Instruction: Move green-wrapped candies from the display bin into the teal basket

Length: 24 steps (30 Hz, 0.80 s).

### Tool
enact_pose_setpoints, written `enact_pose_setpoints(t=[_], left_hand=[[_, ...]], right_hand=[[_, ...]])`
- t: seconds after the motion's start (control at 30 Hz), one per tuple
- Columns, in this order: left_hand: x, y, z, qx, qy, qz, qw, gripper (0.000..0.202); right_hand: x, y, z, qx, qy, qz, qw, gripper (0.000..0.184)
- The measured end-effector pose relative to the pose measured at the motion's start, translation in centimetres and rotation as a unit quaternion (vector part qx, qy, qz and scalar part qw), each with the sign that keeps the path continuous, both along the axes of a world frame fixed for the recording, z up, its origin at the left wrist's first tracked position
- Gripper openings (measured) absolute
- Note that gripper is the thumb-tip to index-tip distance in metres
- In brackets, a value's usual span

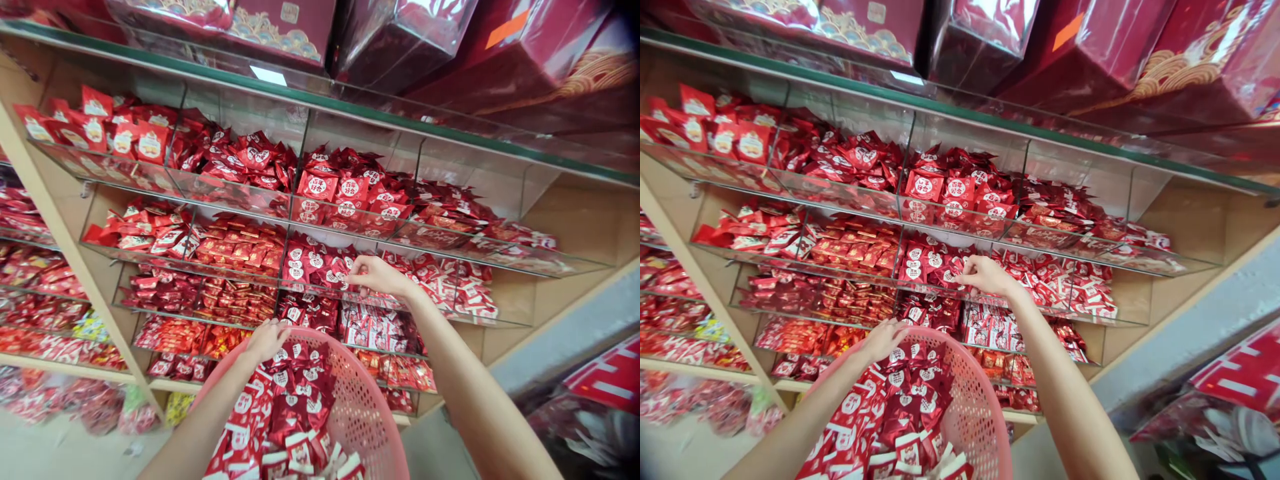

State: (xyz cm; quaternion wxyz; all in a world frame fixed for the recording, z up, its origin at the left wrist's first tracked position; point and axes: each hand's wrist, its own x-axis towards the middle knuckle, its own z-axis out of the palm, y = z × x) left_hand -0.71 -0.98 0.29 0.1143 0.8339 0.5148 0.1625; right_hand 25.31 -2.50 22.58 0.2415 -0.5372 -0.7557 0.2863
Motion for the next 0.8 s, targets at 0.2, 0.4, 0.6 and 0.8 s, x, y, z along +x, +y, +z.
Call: enact_pose_setpoints(t=[0.2, 0.4, 0.6, 0.8], left_hand=[[0.2, -0.2, 0.4, -0.005, -0.015, -0.006, 1.000, 0.054], [0.2, -0.2, 0.0, -0.001, -0.008, 0.005, 1.000, 0.058], [0.2, -0.1, 0.0, 0.002, -0.001, 0.011, 1.000, 0.060], [0.2, -0.1, -0.1, 0.005, -0.011, 0.010, 1.000, 0.059]], right_hand=[[-4.9, -5.1, -7.3, 0.035, -0.084, 0.125, 0.988, 0.020], [-8.6, -7.2, -16.9, 0.077, -0.299, 0.158, 0.938, 0.024], [-9.4, -6.9, -19.2, 0.097, -0.356, 0.180, 0.912, 0.026], [-10.3, -7.0, -20.1, 0.119, -0.373, 0.165, 0.905, 0.023]])
